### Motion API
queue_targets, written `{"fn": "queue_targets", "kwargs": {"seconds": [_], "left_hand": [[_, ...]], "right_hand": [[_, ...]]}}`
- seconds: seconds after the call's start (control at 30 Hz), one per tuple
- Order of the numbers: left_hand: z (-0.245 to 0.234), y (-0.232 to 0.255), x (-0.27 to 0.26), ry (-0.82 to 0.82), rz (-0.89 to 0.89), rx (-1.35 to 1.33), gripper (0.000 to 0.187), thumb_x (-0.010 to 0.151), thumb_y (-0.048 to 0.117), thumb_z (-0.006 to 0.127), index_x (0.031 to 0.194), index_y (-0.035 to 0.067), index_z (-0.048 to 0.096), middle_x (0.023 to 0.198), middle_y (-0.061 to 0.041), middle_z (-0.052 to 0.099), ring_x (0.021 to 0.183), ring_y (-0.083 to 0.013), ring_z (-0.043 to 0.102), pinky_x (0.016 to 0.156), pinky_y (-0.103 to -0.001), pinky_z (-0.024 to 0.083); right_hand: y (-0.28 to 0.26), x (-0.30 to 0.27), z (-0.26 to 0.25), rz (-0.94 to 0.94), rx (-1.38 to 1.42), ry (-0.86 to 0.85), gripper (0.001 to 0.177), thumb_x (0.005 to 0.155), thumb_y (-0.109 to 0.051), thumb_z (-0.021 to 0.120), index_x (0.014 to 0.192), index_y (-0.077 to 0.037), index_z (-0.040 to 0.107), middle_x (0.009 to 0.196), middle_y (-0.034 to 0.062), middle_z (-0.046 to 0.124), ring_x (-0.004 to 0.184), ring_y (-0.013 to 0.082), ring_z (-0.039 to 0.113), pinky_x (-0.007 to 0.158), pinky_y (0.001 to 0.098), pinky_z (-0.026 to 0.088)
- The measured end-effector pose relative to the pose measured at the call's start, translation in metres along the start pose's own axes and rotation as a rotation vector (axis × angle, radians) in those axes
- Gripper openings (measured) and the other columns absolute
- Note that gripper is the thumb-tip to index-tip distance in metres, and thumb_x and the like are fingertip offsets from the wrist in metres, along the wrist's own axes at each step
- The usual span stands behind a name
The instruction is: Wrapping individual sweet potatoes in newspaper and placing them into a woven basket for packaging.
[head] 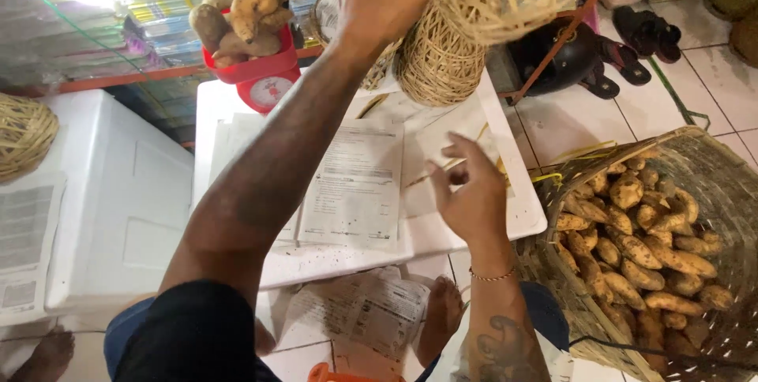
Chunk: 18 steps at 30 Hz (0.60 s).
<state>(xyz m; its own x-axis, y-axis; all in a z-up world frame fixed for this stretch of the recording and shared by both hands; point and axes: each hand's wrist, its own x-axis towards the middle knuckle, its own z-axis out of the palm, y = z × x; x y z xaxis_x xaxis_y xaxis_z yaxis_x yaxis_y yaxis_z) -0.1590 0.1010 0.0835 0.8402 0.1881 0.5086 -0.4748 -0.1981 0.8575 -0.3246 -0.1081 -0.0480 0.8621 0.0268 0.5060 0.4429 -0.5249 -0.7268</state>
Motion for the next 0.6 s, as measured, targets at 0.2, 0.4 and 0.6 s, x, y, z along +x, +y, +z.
{"fn": "queue_targets", "kwargs": {"seconds": [0.2,0.4,0.6], "left_hand": [[-0.050,0.030,-0.158,0.155,-0.072,-0.441,0.057,0.104,0.035,0.076,0.148,0.014,0.046,0.144,-0.019,0.043,0.126,-0.0326,0.052,0.096,-0.058,0.060],[-0.064,-0.045,-0.273,0.208,-0.813,-1.005,0.052,0.096,0.045,0.057,0.139,0.016,0.057,0.124,-0.014,0.062,0.102,-0.0309,0.063,0.083,-0.053,0.062],[-0.094,-0.118,-0.342,0.230,-1.117,-0.868,0.051,0.095,0.043,0.059,0.138,0.018,0.063,0.122,-0.015,0.064,0.104,-0.0375,0.065,0.086,-0.057,0.054]], "right_hand": [[0.016,0.009,-0.019,0.082,0.627,0.212,0.043,0.113,-0.027,0.049,0.150,-0.005,0.045,0.137,0.0149,0.052,0.121,0.0180,0.056,0.105,0.0346,0.053],[-0.028,0.010,-0.025,0.302,0.571,-0.143,0.059,0.100,-0.037,0.065,0.146,-0.003,0.053,0.098,0.0042,0.058,0.081,0.0096,0.051,0.068,0.0231,0.048],[-0.009,0.004,-0.009,0.366,0.640,-0.321,0.019,0.097,-0.014,0.069,0.110,-0.001,0.070,0.088,0.0106,0.072,0.084,0.0136,0.068,0.078,0.0315,0.058]]}}
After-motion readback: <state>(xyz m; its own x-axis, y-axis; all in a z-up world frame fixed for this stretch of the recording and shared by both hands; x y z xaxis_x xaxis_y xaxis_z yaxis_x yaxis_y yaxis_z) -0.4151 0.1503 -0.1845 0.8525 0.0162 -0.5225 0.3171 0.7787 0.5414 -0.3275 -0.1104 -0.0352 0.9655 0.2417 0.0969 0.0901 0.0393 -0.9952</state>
